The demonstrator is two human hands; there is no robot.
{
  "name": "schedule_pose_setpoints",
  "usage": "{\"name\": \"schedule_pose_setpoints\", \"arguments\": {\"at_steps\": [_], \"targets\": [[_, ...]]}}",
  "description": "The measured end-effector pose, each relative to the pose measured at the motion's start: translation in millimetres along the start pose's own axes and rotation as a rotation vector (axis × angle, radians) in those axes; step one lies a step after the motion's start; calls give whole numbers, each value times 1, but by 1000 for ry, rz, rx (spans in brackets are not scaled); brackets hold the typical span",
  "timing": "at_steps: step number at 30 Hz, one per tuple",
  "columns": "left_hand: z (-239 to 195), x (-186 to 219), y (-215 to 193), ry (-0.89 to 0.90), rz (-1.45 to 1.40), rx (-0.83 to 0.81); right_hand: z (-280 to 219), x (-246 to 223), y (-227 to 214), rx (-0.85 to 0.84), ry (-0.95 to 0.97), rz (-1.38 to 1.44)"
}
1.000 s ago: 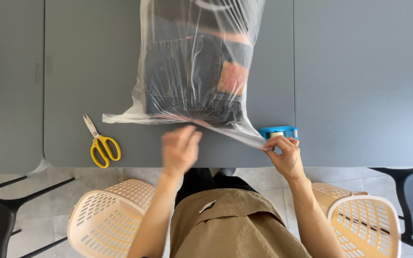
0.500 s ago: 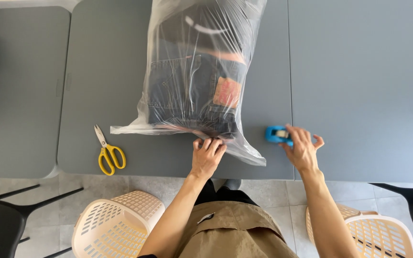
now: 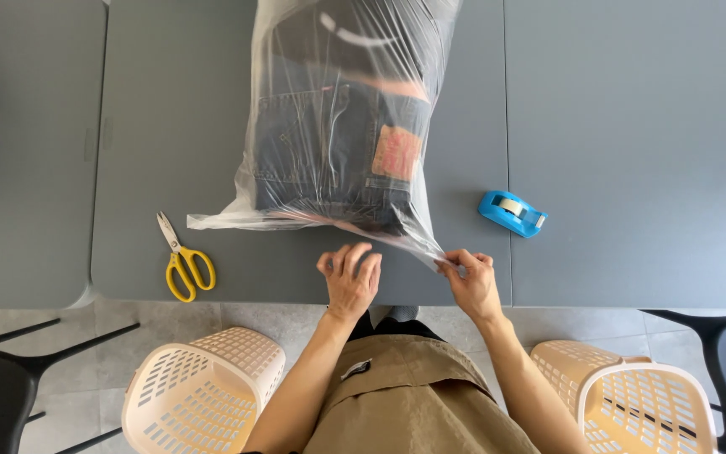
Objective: The person seals a plastic bag containing folded clothes on a table. They use a tape dispenser to apply tape to the bag, then use scissors to trim the plastic edges. Finally, they tie the bag's opening into a knot and apply additional tape to secure it.
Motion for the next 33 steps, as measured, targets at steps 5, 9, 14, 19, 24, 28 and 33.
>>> {"name": "schedule_pose_setpoints", "arguments": {"at_steps": [5, 9, 14, 19, 24, 28, 33], "targets": [[8, 2, 12, 78, -26, -6, 9, -30, -39, -180, 53, -3], [32, 0, 20, 91, -28, 60, 15, -45, -59, -260, -9, -54], [47, 5, 21, 22, -81, 74, 15, -79, -49, 114, -272, -233], [53, 8, 12, -22, -103, 71, 29, -97, 6, 436, -521, -458], [14, -35, -3, -61, -113, 14, 45, -53, 22, 305, -550, -375], [17, -133, -91, -221, 211, 12, 42, -24, 28, 199, -494, -295], [15, -223, -131, -32, 163, -266, 43, -44, 9, 30, -326, -334]]}}
Point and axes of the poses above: each hand's wrist, its own z-axis towards the middle knuckle, its own y-axis out of the palm, x = y × z, the point moved 2 cm from there along z, towards the middle knuckle, and after that the axes turned 8 degrees about -z, right-handed, at the moved point
